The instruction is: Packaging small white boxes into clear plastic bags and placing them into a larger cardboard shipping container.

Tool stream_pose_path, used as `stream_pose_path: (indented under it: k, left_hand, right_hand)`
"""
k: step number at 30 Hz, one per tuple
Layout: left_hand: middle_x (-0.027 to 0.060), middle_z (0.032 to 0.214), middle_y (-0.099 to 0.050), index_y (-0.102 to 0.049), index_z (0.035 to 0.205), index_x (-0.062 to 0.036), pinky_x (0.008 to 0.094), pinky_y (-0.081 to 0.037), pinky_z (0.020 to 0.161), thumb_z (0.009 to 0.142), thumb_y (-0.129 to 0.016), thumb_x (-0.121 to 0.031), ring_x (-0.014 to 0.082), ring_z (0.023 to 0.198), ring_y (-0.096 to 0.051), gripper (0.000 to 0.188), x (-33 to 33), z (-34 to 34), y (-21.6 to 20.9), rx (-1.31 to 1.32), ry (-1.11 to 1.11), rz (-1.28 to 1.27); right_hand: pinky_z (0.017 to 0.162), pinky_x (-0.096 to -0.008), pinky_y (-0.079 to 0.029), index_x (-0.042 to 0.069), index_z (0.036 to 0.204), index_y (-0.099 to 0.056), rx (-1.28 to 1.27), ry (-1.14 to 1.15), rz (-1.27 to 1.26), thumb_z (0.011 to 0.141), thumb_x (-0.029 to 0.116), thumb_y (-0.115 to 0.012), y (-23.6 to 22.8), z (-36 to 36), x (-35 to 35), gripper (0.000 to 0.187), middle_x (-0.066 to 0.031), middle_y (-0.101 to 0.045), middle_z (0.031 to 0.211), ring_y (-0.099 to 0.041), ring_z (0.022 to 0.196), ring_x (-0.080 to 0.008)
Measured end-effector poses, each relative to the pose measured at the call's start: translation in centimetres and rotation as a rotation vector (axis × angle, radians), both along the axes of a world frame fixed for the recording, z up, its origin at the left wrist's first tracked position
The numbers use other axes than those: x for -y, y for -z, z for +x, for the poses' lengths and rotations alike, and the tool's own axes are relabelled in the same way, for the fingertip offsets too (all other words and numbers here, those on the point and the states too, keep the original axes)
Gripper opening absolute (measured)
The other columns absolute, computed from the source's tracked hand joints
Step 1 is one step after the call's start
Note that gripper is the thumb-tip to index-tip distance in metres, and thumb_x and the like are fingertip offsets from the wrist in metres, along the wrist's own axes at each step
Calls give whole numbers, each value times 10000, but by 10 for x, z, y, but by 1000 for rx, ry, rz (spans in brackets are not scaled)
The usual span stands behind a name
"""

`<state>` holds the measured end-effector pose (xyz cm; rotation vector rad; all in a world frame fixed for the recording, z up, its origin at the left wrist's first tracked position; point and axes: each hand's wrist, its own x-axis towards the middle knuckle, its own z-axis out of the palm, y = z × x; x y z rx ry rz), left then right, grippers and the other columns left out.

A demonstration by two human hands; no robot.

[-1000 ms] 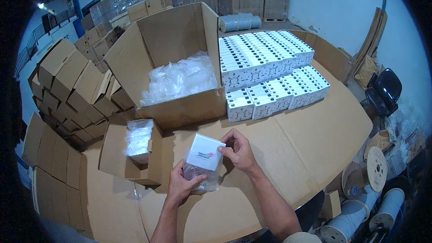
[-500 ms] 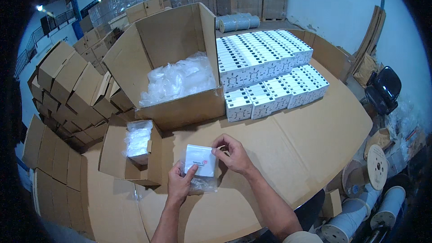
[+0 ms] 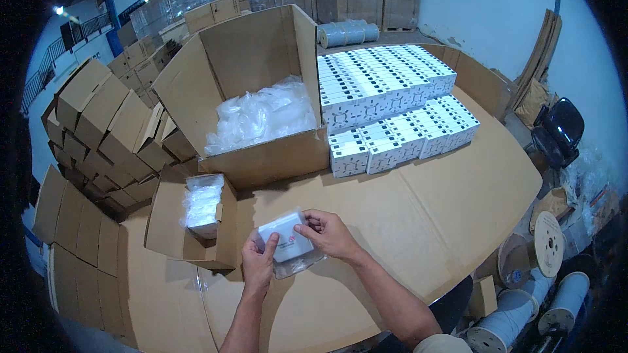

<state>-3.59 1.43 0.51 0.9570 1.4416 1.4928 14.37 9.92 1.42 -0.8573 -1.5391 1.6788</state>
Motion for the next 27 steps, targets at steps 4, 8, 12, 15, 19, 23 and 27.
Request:
stream_pose_path:
  k: [4, 8, 12, 15, 19, 23, 27]
  left_hand:
    - [47, 991, -693, -661, 1161, -7, 293, -523, 821, 996, -700, -227, 123, 906, -638, 278, -1, -2, 4, -47, -25, 11]
    - [60, 1031, -685, -662, 1186, -2, 299, -507, 871, 1044, -617, -274, 135, 961, -623, 310, -2, 0, 3, -44, -15, 38]
    - [70, 1079, -689, -666, 1217, 11, 312, -496, 909, 1105, -453, -390, 150, 1006, -619, 467, -2, 0, 6, -100, -17, 94]
    - [87, 1117, -693, -666, 1236, 10, 321, -484, 955, 1122, -382, -399, 163, 1047, -617, 511, 0, 1, -2, -117, -12, 127]
    - [104, 1159, -697, -657, 1270, 6, 327, -476, 1000, 1122, -370, -404, 177, 1095, -624, 522, 3, 3, -16, -51, 23, 156]
    - [163, 1181, -706, -655, 1266, 28, 352, -475, 1034, 1118, -378, -404, 225, 1139, -643, 534, 3, 5, -22, -60, 15, 239]
    - [185, 1285, -661, -573, 1348, 34, 382, -459, 1077, 1115, -367, -416, 244, 1211, -609, 547, 0, 6, -14, 82, 8, 323]
  right_hand:
    - [845, -274, -546, -33, 1214, -655, -39, 12, -16, 1000, 133, -672, -3, -3, 1, 271, -54, -714, 1041, -663, 954, -102]
    - [814, -258, -546, -17, 1233, -673, -109, 39, 66, 1019, 157, -651, 3, -4, 1, 277, -19, -712, 1048, -647, 898, -82]
    - [815, -268, -544, -18, 1169, -724, -35, 83, 109, 1030, 186, -636, -3, -6, 4, 262, -44, -735, 1000, -651, 902, -94]
    - [814, -270, -544, -20, 1139, -743, -1, 99, 124, 1032, 191, -632, -5, -5, 5, 261, -62, -750, 977, -655, 898, -97]
    - [828, -275, -548, -26, 1150, -742, -51, 74, 92, 1035, 178, -624, -12, -4, 7, 262, -80, -761, 995, -665, 906, -103]
    - [841, -277, -553, -35, 1138, -744, -84, 62, 93, 1035, 165, -620, -18, -3, 11, 257, -86, -760, 1028, -666, 956, -108]
    - [876, -286, -548, -32, 1258, -674, -174, 7, 75, 1000, 111, -660, -18, -3, 13, 295, -103, -735, 1118, -661, 1002, -125]
